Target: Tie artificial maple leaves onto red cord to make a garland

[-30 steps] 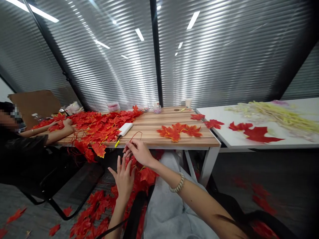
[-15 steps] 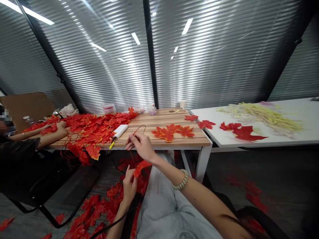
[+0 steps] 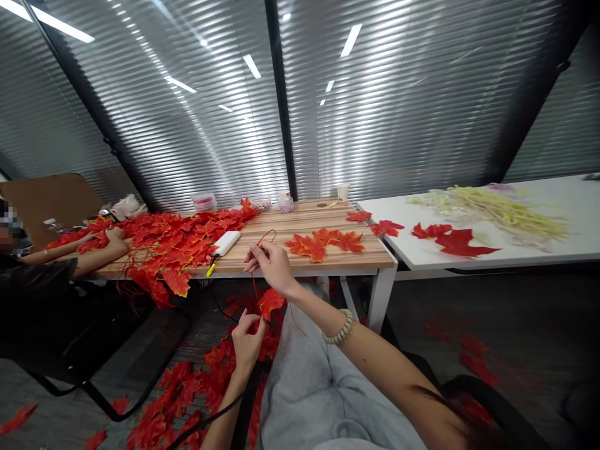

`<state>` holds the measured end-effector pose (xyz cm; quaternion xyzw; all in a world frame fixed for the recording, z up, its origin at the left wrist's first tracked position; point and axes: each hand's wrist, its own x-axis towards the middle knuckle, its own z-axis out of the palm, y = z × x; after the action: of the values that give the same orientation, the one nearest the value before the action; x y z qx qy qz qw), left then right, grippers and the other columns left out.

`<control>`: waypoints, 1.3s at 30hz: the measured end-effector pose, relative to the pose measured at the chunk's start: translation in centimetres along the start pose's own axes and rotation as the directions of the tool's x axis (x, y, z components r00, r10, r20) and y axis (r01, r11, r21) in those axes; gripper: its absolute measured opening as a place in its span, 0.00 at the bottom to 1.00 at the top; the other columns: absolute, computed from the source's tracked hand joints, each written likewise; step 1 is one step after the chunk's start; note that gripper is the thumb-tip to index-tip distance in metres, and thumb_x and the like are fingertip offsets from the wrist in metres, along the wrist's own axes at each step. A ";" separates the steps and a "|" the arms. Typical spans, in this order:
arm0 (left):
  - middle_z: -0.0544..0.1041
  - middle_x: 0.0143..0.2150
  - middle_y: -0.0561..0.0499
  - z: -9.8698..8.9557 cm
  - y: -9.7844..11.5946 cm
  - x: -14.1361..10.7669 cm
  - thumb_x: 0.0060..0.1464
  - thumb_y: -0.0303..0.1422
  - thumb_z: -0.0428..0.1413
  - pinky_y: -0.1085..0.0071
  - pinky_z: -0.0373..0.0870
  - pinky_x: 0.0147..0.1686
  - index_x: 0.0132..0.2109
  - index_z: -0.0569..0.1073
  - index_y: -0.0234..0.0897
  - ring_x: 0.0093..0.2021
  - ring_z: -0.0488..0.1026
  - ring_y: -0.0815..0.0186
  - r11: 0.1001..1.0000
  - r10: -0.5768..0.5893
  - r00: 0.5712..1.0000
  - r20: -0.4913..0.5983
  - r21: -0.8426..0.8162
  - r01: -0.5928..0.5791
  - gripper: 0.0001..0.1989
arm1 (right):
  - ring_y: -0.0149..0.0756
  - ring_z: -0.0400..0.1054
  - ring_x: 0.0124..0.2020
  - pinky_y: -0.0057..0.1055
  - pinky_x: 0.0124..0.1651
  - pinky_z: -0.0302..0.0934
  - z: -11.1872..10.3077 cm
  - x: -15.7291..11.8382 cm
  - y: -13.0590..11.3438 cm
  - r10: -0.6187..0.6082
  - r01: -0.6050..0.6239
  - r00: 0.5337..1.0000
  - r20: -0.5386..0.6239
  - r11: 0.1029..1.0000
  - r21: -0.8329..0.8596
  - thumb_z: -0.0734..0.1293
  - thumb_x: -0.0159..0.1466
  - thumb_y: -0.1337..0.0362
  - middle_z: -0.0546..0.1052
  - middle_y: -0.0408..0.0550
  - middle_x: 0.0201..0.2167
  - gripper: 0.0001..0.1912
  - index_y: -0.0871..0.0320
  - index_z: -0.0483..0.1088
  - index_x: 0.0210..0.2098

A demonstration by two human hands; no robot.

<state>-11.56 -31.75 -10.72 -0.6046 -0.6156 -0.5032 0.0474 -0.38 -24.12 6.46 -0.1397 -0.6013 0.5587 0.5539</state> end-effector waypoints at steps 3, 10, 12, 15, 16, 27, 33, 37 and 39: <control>0.72 0.24 0.55 0.1 0.1 -0.1 0.48 0.31 0.53 0.60 0.62 0.53 0.25 0.69 0.34 0.24 0.67 0.73 1.000 0.004 1.000 -0.030 -0.020 -0.005 0.07 | 0.28 0.68 0.17 0.21 0.20 0.62 -0.5 0.3 0.0 -0.037 0.036 0.999 -0.019 0.998 -0.050 0.58 0.58 0.50 0.70 0.43 0.20 0.19 0.60 0.61 0.23; 0.71 0.23 0.55 0.4 0.2 -0.4 0.48 0.32 0.52 0.62 0.63 0.51 0.25 0.69 0.35 0.24 0.67 0.71 1.000 0.005 0.999 -0.032 0.029 -0.004 0.08 | 0.27 0.68 0.17 0.21 0.18 0.61 -0.9 0.4 0.7 -0.099 0.094 0.995 -0.033 0.988 -0.124 0.57 0.60 0.53 0.69 0.43 0.18 0.17 0.60 0.61 0.23; 0.71 0.22 0.54 0.6 -0.2 -0.6 0.47 0.33 0.52 0.63 0.63 0.50 0.22 0.69 0.36 0.24 0.68 0.71 0.997 -0.015 1.000 0.027 0.070 0.013 0.09 | 0.27 0.67 0.16 0.21 0.18 0.61 -1.0 0.6 0.1 -0.114 0.108 0.992 -0.046 0.987 -0.122 0.57 0.60 0.52 0.69 0.42 0.18 0.18 0.59 0.61 0.23; 0.70 0.19 0.55 0.8 -0.9 -1.1 0.46 0.34 0.51 0.69 0.67 0.39 0.19 0.68 0.35 0.22 0.66 0.71 0.993 -0.054 0.993 0.106 0.112 0.043 0.12 | 0.25 0.67 0.17 0.21 0.20 0.62 -1.7 1.5 -2.2 -0.189 0.179 0.973 -0.132 0.981 -0.079 0.57 0.60 0.52 0.70 0.42 0.19 0.18 0.59 0.61 0.23; 0.70 0.19 0.54 0.8 -1.1 -1.2 0.48 0.34 0.50 0.71 0.67 0.35 0.20 0.68 0.35 0.21 0.66 0.71 0.991 -0.073 0.992 0.105 0.123 0.060 0.12 | 0.25 0.67 0.17 0.21 0.21 0.62 -2.0 1.9 -3.1 -0.225 0.217 0.961 -0.163 0.974 -0.063 0.57 0.61 0.52 0.70 0.42 0.20 0.17 0.59 0.61 0.24; 0.65 0.24 0.51 -0.9 -5.5 -0.3 0.57 0.35 0.40 0.72 0.60 0.31 0.24 0.61 0.37 0.27 0.63 0.67 0.974 -0.015 0.971 0.237 0.223 -0.039 0.15 | 0.21 0.63 0.16 0.19 0.19 0.58 -3.1 4.4 -8.9 -0.339 0.328 0.941 0.004 0.910 -0.254 0.56 0.62 0.54 0.68 0.40 0.19 0.18 0.59 0.61 0.23; 0.63 0.19 0.53 -3.5 -9.5 -2.3 0.54 0.37 0.43 0.73 0.59 0.26 0.21 0.59 0.38 0.23 0.63 0.67 0.948 -0.052 0.968 0.247 0.316 -0.029 0.15 | 0.19 0.61 0.16 0.17 0.21 0.56 -1.2 6.9 -14.2 -0.452 0.439 0.891 0.034 0.843 -0.310 0.55 0.63 0.54 0.68 0.39 0.19 0.19 0.59 0.60 0.22; 0.63 0.18 0.53 -5.0 -11.3 -5.8 0.56 0.37 0.40 0.74 0.57 0.23 0.21 0.58 0.38 0.20 0.62 0.68 0.926 -0.129 0.977 0.170 0.374 0.057 0.17 | 0.19 0.61 0.15 0.17 0.20 0.55 -0.9 9.0 -18.3 -0.507 0.464 0.861 -0.041 0.815 -0.346 0.54 0.65 0.57 0.67 0.39 0.17 0.19 0.60 0.58 0.21; 0.63 0.18 0.53 -5.7 -12.0 -6.7 0.57 0.36 0.38 0.74 0.57 0.23 0.22 0.59 0.38 0.20 0.62 0.68 0.909 -0.169 0.979 0.111 0.403 0.111 0.17 | 0.18 0.60 0.14 0.17 0.19 0.55 -0.9 9.9 -19.7 -0.525 0.473 0.850 -0.040 0.795 -0.380 0.54 0.66 0.63 0.67 0.39 0.16 0.18 0.60 0.58 0.20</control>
<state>-22.40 -37.39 -19.13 -0.5714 -0.7479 -0.3262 0.0877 5.79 -22.55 27.61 -0.1134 -0.6664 0.2625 0.6886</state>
